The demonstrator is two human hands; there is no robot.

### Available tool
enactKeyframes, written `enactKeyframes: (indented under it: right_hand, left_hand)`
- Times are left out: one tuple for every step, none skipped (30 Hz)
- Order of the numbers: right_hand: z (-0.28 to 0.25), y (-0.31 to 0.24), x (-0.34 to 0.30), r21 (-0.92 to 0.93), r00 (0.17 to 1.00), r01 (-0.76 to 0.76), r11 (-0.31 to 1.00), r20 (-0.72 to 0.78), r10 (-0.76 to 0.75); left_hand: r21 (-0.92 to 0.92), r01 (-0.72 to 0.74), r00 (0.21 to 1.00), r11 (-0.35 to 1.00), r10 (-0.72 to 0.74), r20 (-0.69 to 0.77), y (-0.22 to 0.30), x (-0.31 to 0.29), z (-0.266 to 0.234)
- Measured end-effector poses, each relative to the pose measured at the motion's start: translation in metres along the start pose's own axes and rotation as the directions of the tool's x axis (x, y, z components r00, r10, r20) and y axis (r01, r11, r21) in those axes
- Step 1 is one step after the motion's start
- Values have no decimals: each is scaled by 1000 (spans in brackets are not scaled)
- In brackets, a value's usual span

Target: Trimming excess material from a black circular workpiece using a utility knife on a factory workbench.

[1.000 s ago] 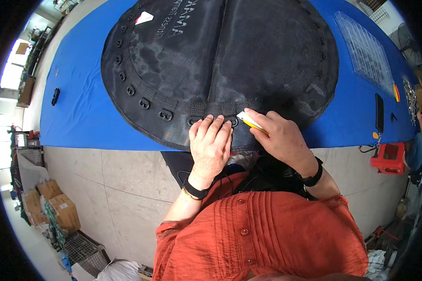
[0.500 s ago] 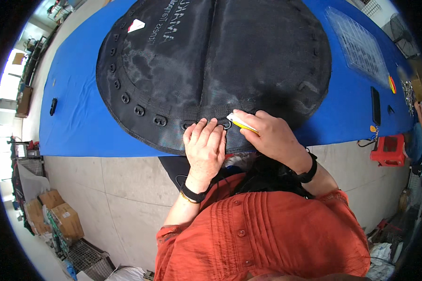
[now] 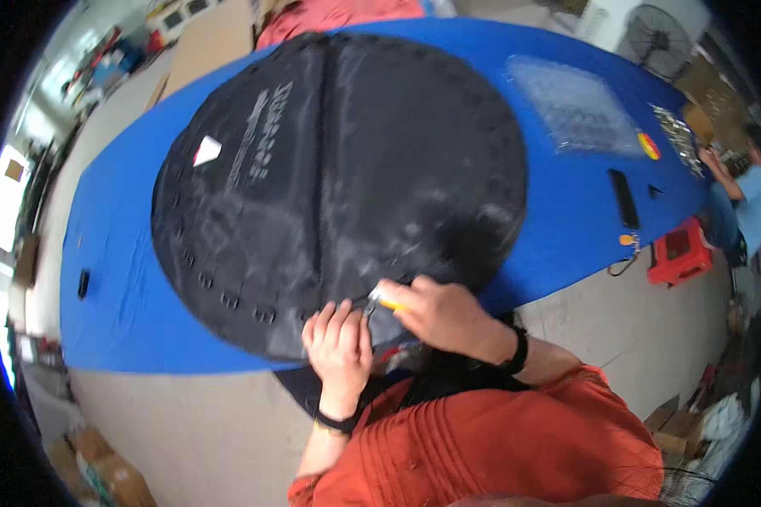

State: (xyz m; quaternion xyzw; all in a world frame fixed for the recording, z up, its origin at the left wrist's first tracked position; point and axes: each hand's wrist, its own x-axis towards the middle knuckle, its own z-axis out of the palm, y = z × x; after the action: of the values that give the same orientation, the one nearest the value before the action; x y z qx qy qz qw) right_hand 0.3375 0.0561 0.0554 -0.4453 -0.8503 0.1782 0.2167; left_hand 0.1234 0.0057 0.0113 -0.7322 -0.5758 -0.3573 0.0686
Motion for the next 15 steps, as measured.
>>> enactKeyframes:
  right_hand:
    - [5, 2, 0, -44, 999, 24, 999, 44, -22]
    - [4, 2, 3, -56, 990, 140, 989, -26, -141]
    - [5, 3, 4, -47, 984, 173, 984, -44, -175]
    - [7, 4, 4, -35, 977, 205, 978, -59, -207]
    - [9, 7, 3, -16, 983, 175, 984, -49, -176]
    - [11, 7, 3, 11, 988, 148, 989, -34, -148]
    - [11, 7, 2, 12, 992, 122, 992, -16, -122]
    - [10, 8, 2, 3, 993, 115, 993, -27, -115]
    - [7, 7, 2, 25, 991, 121, 992, -53, -120]
    - [5, 6, 1, 49, 989, 129, 990, -78, -125]
    - [4, 5, 0, 49, 989, 125, 991, -83, -121]
    - [3, 5, 0, 75, 988, 136, 988, -90, -129]
    - [2, 4, 1, 103, 986, 147, 984, -95, -137]
    - [3, 4, 1, 112, 986, 149, 982, -93, -139]
    - [3, 5, 1, 100, 983, 167, 981, -97, -157]
  left_hand:
    - [12, -4, 1000, 1000, 4, -3, -1, -2, -1]
    - [24, -8, 1000, 1000, 8, -2, -1, -2, -2]
    - [27, -17, 1000, 999, 17, 3, -2, -3, -3]
    - [33, -24, 1000, 999, 23, 12, -3, -3, -5]
    - [30, -38, 999, 999, 38, 15, -3, -2, -4]
    - [36, -40, 999, 999, 39, 16, -4, -3, -3]
    - [36, -44, 999, 998, 44, 17, -5, -3, -1]
    - [38, -47, 999, 998, 46, 20, -6, -3, 1]
    - [34, -56, 998, 998, 55, 18, -6, -3, 2]
    - [39, -52, 999, 998, 52, 17, -5, -3, 2]
    - [45, -47, 999, 998, 46, 18, -5, -4, 2]
    - [48, -48, 999, 998, 47, 19, -5, -4, 2]
    - [45, -41, 999, 998, 40, 22, -5, -5, 2]
    - [43, -31, 999, 999, 30, 28, -5, -7, 2]
    - [54, -21, 999, 998, 19, 34, -4, -8, 1]
